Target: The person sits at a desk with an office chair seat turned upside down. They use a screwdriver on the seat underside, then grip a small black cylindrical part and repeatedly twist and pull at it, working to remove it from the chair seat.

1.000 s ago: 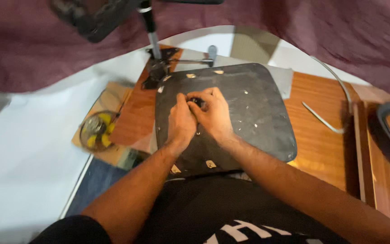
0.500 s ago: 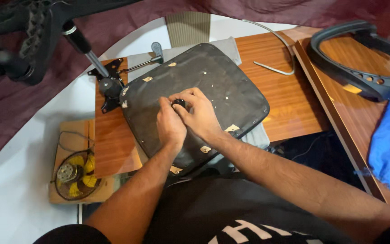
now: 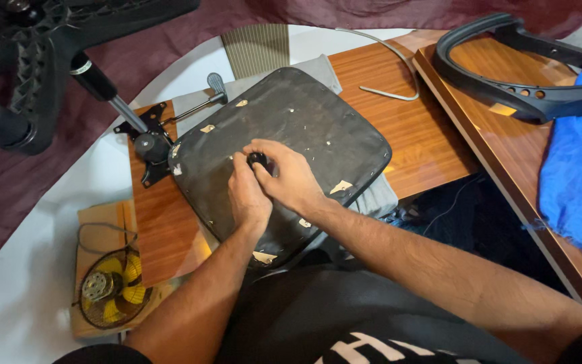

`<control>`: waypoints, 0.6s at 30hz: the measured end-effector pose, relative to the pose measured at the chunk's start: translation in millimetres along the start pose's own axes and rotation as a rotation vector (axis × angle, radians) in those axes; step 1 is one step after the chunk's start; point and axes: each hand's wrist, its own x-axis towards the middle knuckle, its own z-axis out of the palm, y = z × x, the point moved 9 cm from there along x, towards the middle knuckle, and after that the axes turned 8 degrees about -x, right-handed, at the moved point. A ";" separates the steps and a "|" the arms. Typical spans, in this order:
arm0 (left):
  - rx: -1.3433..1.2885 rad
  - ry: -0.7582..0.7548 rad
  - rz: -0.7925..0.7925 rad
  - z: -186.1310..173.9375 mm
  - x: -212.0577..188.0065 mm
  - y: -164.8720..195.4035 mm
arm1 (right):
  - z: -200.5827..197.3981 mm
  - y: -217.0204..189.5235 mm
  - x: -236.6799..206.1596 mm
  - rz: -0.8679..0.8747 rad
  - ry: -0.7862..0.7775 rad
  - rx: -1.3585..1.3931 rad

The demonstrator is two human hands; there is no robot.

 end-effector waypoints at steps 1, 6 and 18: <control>-0.108 0.002 -0.106 0.3 0.1 -8.3 | -4.0 -5.8 -0.6 -0.037 0.019 -0.040; 0.225 -0.034 0.177 1.0 -7.1 16.6 | 1.7 6.8 -3.4 0.225 -0.122 0.042; 0.181 -0.047 0.175 -5.4 -5.9 11.8 | 0.4 -6.3 -0.4 0.075 -0.036 0.047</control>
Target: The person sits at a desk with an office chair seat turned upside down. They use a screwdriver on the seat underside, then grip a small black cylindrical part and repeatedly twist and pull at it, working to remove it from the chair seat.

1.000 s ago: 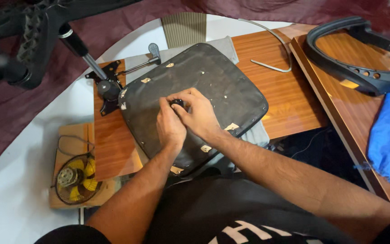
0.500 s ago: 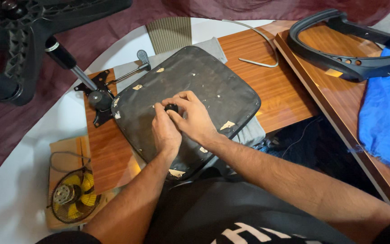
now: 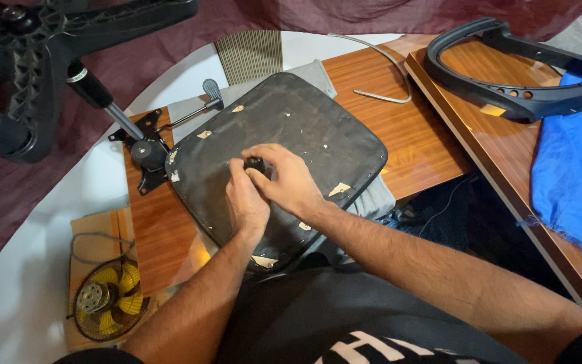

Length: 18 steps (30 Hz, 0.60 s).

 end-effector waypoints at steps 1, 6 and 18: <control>0.000 0.004 -0.010 -1.1 -0.1 -0.7 | -0.4 -0.2 0.2 0.017 -0.012 -0.001; 0.030 -0.036 0.106 0.1 -5.8 11.0 | -1.8 1.8 0.1 0.068 -0.044 -0.052; 0.033 0.043 0.085 -5.1 -5.1 1.5 | 6.6 13.1 -3.7 0.128 -0.079 -0.021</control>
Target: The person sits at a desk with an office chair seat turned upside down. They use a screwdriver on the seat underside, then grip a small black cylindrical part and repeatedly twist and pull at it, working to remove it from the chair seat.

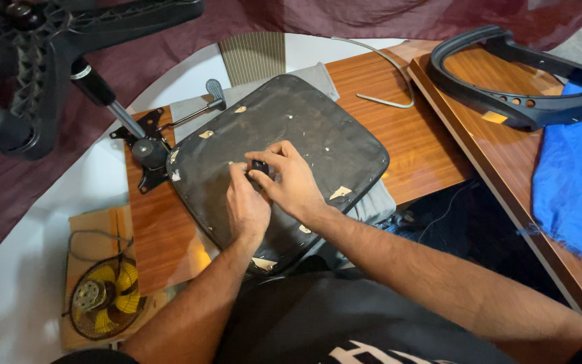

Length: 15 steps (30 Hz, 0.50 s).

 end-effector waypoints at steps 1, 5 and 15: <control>-0.006 0.014 0.056 -1.6 -0.6 4.0 | 0.9 1.7 0.2 0.012 0.003 -0.002; -0.062 -0.004 0.115 -3.4 -0.4 5.7 | -3.3 -19.6 3.3 -0.246 0.106 -0.036; 0.021 0.089 0.131 -14.2 2.0 4.0 | 6.1 -11.5 8.6 -0.047 0.012 0.005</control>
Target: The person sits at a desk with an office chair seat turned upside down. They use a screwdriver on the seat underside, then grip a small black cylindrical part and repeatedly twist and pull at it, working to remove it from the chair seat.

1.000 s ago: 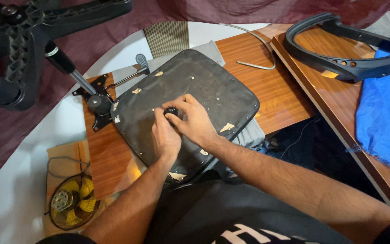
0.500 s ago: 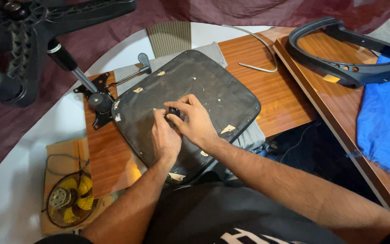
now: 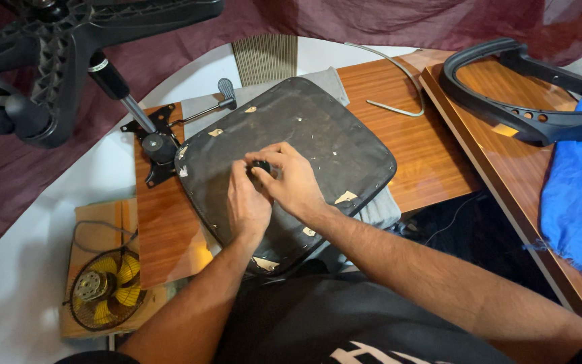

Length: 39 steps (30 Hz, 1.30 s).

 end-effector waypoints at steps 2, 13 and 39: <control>-0.034 -0.004 0.066 -0.3 -1.9 6.6 | -1.1 -2.8 -0.7 -0.066 0.022 0.051; -0.006 -0.034 -0.193 8.4 -3.0 -7.1 | -1.6 10.2 -9.5 0.105 -0.047 0.014; -0.050 -0.036 -0.218 10.3 5.4 -16.8 | 1.5 10.7 6.3 0.060 0.007 0.017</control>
